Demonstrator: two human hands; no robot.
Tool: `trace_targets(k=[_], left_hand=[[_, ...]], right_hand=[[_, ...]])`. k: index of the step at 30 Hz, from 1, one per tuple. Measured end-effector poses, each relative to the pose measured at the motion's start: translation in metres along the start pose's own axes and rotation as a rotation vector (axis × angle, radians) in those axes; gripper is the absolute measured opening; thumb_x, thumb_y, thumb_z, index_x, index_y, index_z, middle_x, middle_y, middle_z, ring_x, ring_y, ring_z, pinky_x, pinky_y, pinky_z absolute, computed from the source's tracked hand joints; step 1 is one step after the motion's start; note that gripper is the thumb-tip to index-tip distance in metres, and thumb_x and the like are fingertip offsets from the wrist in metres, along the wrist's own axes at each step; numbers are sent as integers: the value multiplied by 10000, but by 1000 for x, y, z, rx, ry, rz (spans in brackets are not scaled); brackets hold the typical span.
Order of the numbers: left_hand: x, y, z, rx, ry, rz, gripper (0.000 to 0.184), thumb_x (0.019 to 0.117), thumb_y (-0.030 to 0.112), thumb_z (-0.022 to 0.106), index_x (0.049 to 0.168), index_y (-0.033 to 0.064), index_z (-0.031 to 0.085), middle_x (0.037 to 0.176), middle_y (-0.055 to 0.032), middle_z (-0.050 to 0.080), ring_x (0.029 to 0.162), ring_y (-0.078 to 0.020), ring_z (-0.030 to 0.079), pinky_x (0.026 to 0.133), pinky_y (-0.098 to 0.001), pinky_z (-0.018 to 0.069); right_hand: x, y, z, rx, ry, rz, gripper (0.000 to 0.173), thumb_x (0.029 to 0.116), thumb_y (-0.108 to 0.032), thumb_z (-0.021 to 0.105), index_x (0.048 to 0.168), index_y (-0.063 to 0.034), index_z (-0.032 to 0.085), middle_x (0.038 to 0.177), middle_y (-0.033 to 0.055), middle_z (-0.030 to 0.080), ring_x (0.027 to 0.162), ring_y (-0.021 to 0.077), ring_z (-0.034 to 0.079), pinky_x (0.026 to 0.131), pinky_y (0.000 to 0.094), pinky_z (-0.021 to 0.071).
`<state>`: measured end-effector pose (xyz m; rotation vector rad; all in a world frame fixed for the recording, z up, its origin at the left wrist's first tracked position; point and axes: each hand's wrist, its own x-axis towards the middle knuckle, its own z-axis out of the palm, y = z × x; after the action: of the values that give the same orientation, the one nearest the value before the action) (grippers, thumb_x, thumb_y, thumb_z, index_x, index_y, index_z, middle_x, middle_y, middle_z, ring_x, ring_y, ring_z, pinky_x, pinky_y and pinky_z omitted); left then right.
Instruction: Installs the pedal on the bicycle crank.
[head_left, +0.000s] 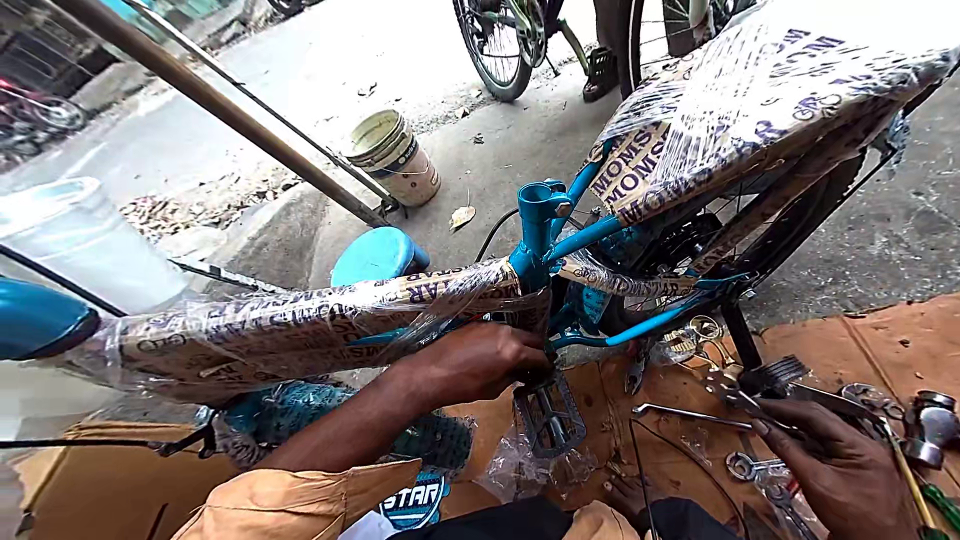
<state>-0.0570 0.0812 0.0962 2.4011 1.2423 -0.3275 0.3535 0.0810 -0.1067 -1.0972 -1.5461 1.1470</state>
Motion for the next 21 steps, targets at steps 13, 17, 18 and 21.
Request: trace_targets(k=[13,17,18,21], left_hand=[[4,1,5,-43,70,-8,199,965,173,687,1148,230,739,1074,39,715,914,-118,700,792,-386,607],[11,-2,6,-46,111,55,72,929,118,699,955,168,744,917,17,685,805,-127,673,698,-364,591],[12,-2,9,-73,130,43,75,896,101,720,935,161,742,906,7,683,797,-139,674,685,-381,594],[9,0,20,-147,194,-42,139,852,62,747,952,158,736,951,-10,698,852,-166,689,735,-435,601]], right_hand=[[8,-13,24,184,-89,52,274,829,-250,836,1061,-133,751,1008,31,753,859,157,730,729,291,633],[12,-21,28,323,-12,122,291,793,-234,860,1036,-126,743,936,48,747,779,147,717,682,272,620],[15,-24,31,383,15,133,291,789,-235,867,1033,-135,744,907,44,745,755,135,713,675,264,619],[25,-35,46,600,99,177,265,793,-180,863,1026,-152,741,818,51,730,638,108,677,592,239,592]])
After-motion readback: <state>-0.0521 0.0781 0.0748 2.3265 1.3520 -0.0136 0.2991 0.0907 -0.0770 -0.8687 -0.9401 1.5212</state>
